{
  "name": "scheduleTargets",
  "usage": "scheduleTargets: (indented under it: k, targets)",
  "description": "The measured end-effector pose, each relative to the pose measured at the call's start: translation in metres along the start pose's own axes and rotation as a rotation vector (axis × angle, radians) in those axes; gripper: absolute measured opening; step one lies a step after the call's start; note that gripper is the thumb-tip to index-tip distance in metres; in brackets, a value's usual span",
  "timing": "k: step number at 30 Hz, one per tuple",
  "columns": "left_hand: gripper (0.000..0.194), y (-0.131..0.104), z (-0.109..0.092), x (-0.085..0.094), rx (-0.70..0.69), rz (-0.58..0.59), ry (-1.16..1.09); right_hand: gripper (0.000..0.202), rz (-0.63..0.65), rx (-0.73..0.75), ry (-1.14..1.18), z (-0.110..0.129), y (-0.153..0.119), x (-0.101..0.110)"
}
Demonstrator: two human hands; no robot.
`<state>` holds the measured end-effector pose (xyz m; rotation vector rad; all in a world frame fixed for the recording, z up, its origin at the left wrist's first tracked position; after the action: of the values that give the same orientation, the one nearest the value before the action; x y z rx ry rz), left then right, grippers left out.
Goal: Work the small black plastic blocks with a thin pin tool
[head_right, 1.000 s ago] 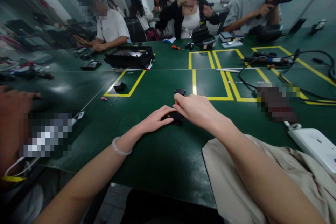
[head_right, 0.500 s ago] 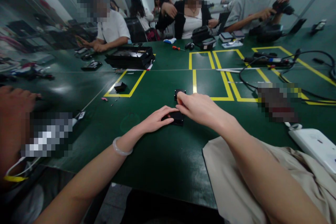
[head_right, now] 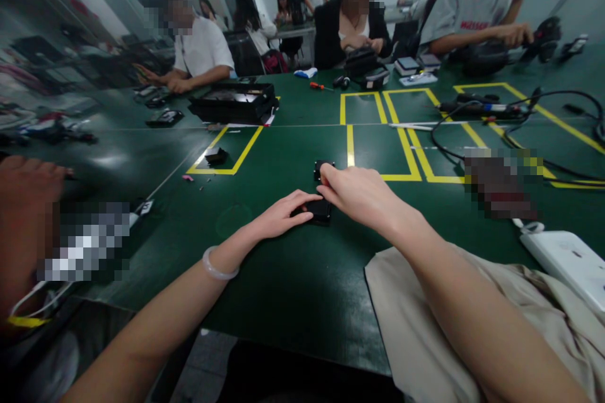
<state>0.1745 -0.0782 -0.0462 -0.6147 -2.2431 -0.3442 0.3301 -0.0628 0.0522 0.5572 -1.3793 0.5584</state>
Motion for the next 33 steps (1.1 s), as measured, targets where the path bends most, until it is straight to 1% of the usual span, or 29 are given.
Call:
scheduleTargets:
  k: [2, 5, 7, 10, 12, 14, 16, 17, 21, 27, 30, 33]
  targets:
    - [0.043, 0.0, 0.0, 0.0, 0.0, 0.0, 0.0, 0.021, 0.015, 0.006, -0.011, 0.0, 0.0, 0.0]
    - [0.043, 0.0, 0.0, 0.0, 0.0, -0.002, 0.002, 0.016, 0.033, 0.074, 0.068, 0.004, -0.003, 0.0]
    - [0.043, 0.0, 0.001, -0.001, 0.003, -0.004, 0.002, 0.016, 0.03, 0.102, 0.11, 0.006, -0.004, 0.0]
    - [0.043, 0.0, 0.001, -0.001, 0.005, -0.004, -0.007, 0.018, 0.005, 0.102, 0.089, 0.01, -0.003, 0.0]
    - [0.042, 0.001, 0.002, -0.001, 0.005, 0.0, -0.01, 0.022, -0.017, 0.058, 0.012, 0.011, -0.001, -0.001]
    - [0.043, 0.001, 0.002, -0.001, 0.005, 0.003, -0.008, 0.028, -0.05, -0.039, -0.053, 0.006, 0.001, -0.001]
    - [0.043, 0.001, 0.002, -0.001, 0.008, 0.004, -0.004, 0.029, -0.068, -0.097, -0.05, 0.002, 0.002, -0.001]
    - [0.043, 0.0, 0.001, -0.001, 0.009, 0.003, -0.003, 0.028, -0.067, -0.1, -0.024, 0.0, 0.002, -0.001]
    - [0.043, 0.0, 0.0, 0.0, 0.008, 0.003, -0.005, 0.019, 0.011, 0.014, 0.118, -0.003, 0.001, -0.003]
    - [0.044, 0.0, 0.001, 0.0, 0.006, -0.003, 0.001, 0.016, 0.044, 0.064, 0.195, -0.006, -0.002, 0.0]
    - [0.044, 0.001, 0.001, -0.001, 0.007, -0.005, 0.001, 0.02, 0.039, 0.085, 0.202, -0.001, -0.001, -0.001]
    - [0.043, 0.0, 0.001, 0.0, 0.01, -0.003, -0.001, 0.024, -0.019, 0.033, 0.103, 0.002, 0.001, 0.0]
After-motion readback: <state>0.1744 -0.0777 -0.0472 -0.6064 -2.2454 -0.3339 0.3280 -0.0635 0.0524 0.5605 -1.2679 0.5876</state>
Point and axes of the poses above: each hand's wrist, its own y-axis towards the middle knuckle, its own x-axis out of the back of the hand, z = x × y, the point moved 6 cm from there along y, towards the middle knuckle, and after that the axes turned 3 degrees about x, right-handed, at the moved point
